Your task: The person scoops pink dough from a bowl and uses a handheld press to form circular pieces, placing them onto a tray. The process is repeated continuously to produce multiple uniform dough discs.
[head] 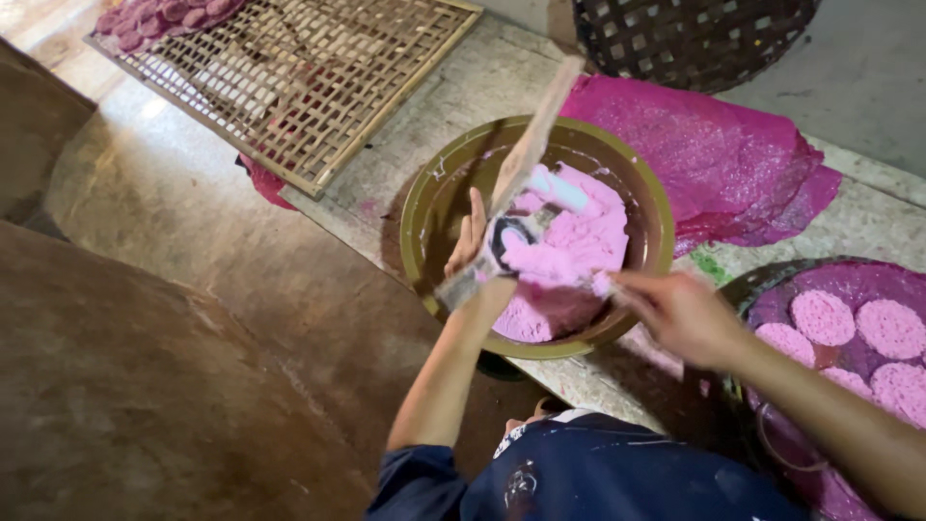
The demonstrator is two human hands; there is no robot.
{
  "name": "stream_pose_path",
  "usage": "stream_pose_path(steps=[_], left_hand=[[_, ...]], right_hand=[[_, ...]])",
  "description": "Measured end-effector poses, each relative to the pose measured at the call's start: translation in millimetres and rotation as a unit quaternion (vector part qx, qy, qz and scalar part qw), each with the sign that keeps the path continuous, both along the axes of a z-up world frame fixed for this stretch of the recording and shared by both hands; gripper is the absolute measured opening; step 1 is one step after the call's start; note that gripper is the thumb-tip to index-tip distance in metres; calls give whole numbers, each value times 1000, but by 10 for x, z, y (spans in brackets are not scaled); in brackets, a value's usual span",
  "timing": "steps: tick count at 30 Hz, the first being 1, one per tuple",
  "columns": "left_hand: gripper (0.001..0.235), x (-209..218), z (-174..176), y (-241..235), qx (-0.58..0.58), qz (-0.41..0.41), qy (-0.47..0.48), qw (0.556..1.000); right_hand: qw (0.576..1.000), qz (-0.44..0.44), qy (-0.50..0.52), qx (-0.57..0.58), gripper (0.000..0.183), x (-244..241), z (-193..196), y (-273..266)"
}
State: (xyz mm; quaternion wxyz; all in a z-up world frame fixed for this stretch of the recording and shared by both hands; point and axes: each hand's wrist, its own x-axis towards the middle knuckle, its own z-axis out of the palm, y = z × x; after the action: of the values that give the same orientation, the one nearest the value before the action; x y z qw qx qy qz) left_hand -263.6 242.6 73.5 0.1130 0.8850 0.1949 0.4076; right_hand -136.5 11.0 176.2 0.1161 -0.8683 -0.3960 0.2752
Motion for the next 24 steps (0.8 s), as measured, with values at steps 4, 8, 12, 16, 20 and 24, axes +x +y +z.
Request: stream_pose_path(steps=[4, 8, 12, 16, 20, 24], left_hand=[[82, -10, -41, -141, -191, 8, 206, 960], [52, 38, -57, -398, -200, -192, -43, 960], [51, -134, -97, -424, -451, -230, 77, 859], [47, -336, 12, -195, -332, -139, 109, 927], [62, -302, 145, -58, -67, -126, 70, 987], [43, -202, 61, -248, -185, -172, 63, 966]], right_hand=[[983, 171, 43, -59, 31, 346, 554, 291], [922, 292, -208, -144, 21, 154, 236, 536], [781, 446, -438, 1, 17, -123, -55, 382], [828, 395, -395, -45, 37, -75, 546, 106], [820, 368, -437, 43, 20, -174, 983, 245], [789, 415, -450, 45, 24, -396, 509, 629]])
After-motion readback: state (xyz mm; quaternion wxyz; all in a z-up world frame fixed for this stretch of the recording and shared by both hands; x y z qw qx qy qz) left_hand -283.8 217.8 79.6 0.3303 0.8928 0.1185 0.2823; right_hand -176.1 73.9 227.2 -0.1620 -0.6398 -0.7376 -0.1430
